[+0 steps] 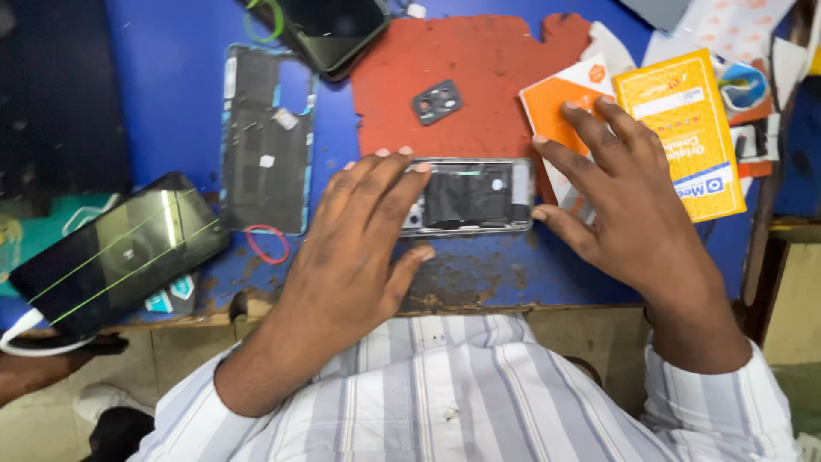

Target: The person uses a screwdriver and a utility knife to work on the internal components of a disassembled smartphone. They then attach a green rubber band to the phone and connect a charging cable to test it. Finally, they handle a new screen protector package and another phone chassis.

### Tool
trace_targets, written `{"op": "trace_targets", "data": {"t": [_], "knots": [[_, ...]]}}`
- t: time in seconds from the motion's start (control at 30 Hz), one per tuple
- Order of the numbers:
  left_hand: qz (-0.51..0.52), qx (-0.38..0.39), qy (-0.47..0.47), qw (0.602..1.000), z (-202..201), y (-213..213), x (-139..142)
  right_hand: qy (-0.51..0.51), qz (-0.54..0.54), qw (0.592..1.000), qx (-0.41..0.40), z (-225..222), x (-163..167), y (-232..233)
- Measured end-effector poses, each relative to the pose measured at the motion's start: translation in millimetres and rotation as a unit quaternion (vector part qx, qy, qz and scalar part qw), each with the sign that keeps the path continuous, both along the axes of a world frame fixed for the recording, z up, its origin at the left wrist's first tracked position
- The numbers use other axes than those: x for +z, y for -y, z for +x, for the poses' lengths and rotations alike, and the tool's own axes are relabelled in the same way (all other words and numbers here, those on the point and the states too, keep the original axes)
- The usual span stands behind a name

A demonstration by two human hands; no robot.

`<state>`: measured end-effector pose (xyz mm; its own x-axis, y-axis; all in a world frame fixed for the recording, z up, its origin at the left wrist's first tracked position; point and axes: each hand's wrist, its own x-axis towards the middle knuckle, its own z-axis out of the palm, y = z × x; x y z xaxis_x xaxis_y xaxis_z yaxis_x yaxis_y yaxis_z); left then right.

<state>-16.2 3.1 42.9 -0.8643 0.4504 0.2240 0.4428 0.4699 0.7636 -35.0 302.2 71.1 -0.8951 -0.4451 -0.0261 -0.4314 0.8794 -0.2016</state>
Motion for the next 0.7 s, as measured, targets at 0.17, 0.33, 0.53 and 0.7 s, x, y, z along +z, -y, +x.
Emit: {"op": "trace_targets", "data": {"t": [0.17, 0.33, 0.53, 0.7], "knots": [[-0.015, 0.0, 0.002, 1.0, -2.6, -13.3, 1.1, -0.035, 0.067, 0.997, -0.007, 3.4, -1.4, -34.0], [-0.038, 0.01, 0.013, 0.999, -2.5, -21.3, 0.7, -0.071, 0.149, 0.986, -0.017, -12.3, 7.0, -81.8], [-0.055, 0.023, 0.009, 0.998, -0.3, -30.4, 0.8, -0.167, 0.061, 0.983, -0.049, 2.1, 12.0, -135.9], [-0.054, 0.02, 0.023, 0.998, -1.4, -37.5, 1.1, -0.211, -0.051, 0.965, -0.15, 43.9, 15.0, -156.9]]}}
